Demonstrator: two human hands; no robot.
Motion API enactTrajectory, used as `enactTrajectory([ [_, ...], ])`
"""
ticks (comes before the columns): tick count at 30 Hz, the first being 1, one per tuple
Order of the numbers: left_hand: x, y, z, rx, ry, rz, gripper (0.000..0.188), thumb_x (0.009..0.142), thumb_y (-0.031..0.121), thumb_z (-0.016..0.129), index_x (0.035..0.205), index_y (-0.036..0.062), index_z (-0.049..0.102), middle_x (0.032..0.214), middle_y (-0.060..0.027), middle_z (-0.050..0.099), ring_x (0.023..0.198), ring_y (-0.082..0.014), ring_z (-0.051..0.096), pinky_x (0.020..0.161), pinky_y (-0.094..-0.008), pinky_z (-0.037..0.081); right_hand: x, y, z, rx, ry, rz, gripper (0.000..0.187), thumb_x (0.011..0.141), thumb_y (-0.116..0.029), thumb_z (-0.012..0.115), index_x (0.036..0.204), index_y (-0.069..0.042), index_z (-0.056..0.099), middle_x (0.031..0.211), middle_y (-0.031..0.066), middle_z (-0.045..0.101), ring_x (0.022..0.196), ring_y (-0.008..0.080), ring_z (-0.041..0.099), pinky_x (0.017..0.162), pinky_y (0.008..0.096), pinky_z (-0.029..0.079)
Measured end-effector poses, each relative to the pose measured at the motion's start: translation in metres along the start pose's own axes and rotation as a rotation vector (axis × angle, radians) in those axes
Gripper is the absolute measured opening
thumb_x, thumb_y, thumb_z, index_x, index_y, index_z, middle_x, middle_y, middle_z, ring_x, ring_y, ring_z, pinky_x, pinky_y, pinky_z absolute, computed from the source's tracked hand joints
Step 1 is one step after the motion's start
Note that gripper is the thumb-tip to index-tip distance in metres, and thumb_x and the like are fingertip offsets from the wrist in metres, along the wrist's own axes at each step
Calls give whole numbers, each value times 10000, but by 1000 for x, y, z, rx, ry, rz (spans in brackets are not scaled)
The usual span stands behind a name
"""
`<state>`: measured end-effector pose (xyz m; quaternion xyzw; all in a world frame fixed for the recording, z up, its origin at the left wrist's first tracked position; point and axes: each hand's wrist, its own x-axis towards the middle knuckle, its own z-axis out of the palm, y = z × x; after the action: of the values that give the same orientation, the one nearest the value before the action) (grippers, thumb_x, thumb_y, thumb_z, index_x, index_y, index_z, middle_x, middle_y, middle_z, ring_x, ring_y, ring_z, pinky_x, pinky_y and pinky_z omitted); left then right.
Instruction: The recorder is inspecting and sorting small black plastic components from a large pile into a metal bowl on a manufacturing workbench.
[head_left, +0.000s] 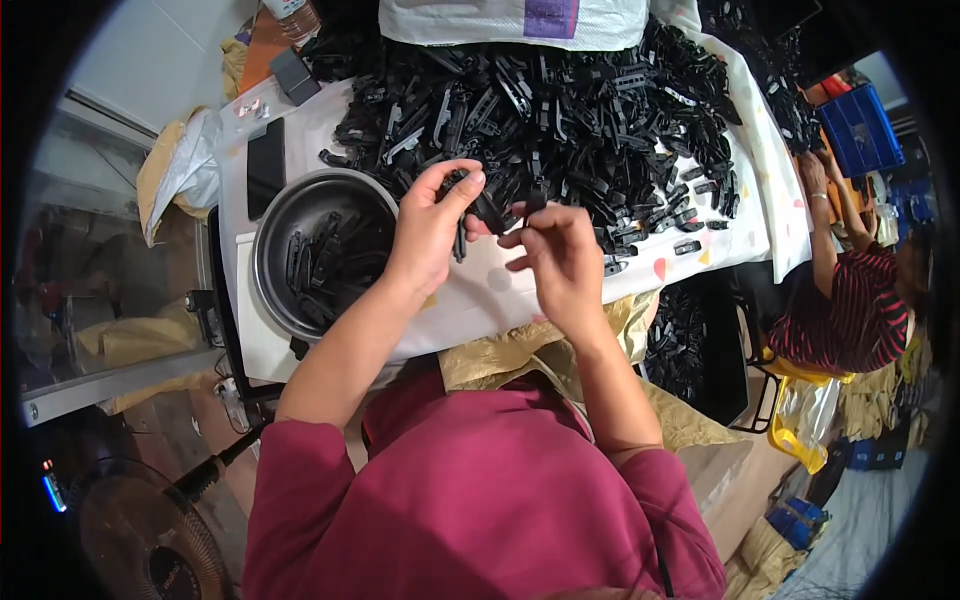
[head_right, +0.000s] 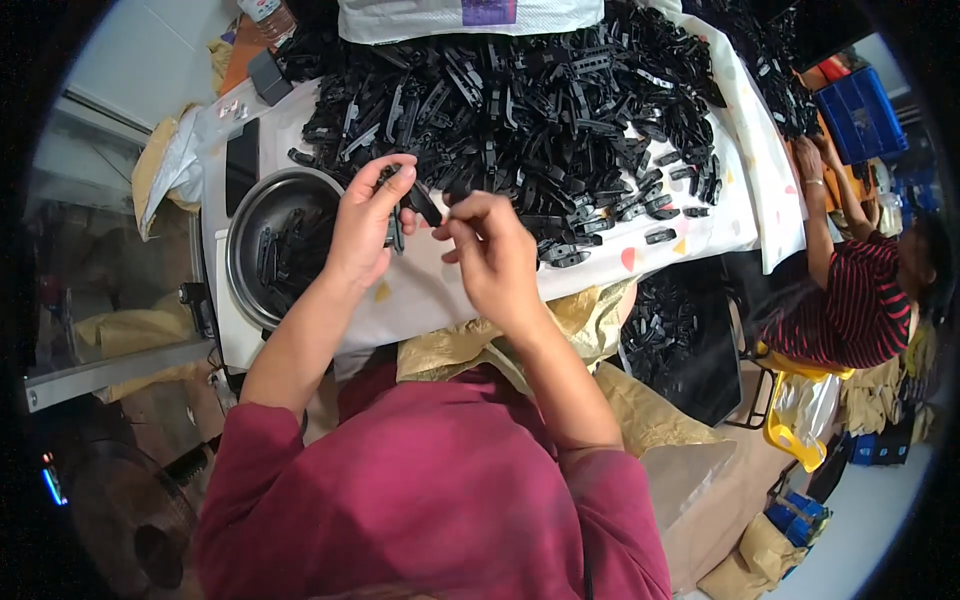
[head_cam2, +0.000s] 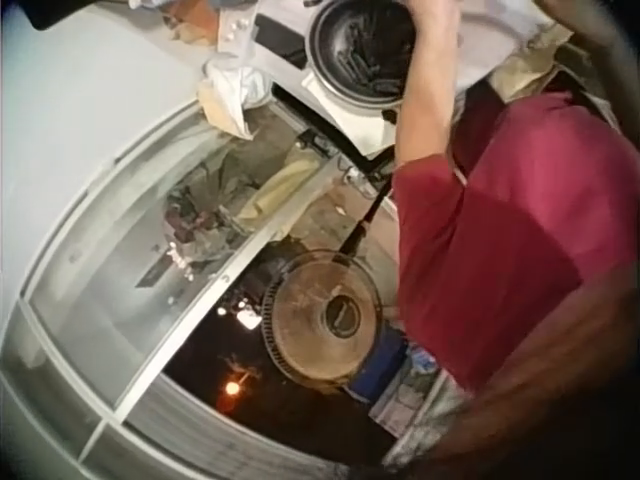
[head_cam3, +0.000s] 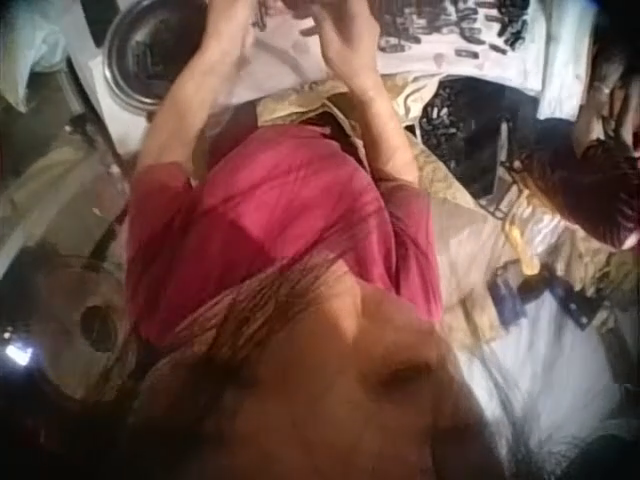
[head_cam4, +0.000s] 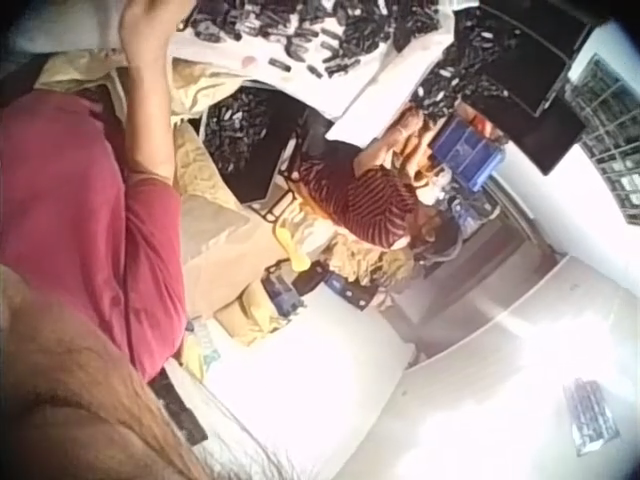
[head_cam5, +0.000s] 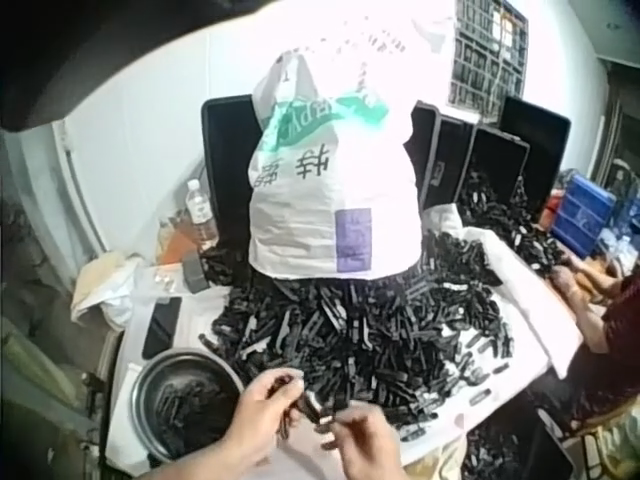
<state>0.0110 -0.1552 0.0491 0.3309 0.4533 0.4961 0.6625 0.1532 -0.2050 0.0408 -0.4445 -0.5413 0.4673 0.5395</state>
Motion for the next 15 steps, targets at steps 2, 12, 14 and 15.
enactTrajectory([
  [2,-2,-1,5,-75,-11,37,255,867,264,597,976,40,544,696,-10,544,522,-74,486,473,-210,392,-8,-8,5,-128,-42,-126,190,856,100,443,1003,-4,382,1087,167,521,796,168,605,598,261,535],
  [12,-25,0,-1,176,-308,634,350,898,329,526,1027,5,499,971,-108,609,625,-67,491,569,-195,423,-4,-25,2,-499,104,-490,367,745,158,565,1071,-9,588,906,129,591,694,156,600,587,235,508],
  [14,-27,2,-8,330,-402,809,333,884,288,557,1048,10,475,1064,-177,587,700,-107,537,670,-236,465,-5,-25,-2,-511,95,-518,366,746,145,579,1078,-7,582,930,132,586,735,156,597,606,236,510],
  [15,-26,3,-8,330,-406,807,333,884,288,557,1048,10,475,1064,-177,587,700,-107,537,670,-236,465,-5,-26,-3,-524,85,-546,366,746,132,593,1085,-5,577,953,136,580,775,156,593,624,238,512],
])
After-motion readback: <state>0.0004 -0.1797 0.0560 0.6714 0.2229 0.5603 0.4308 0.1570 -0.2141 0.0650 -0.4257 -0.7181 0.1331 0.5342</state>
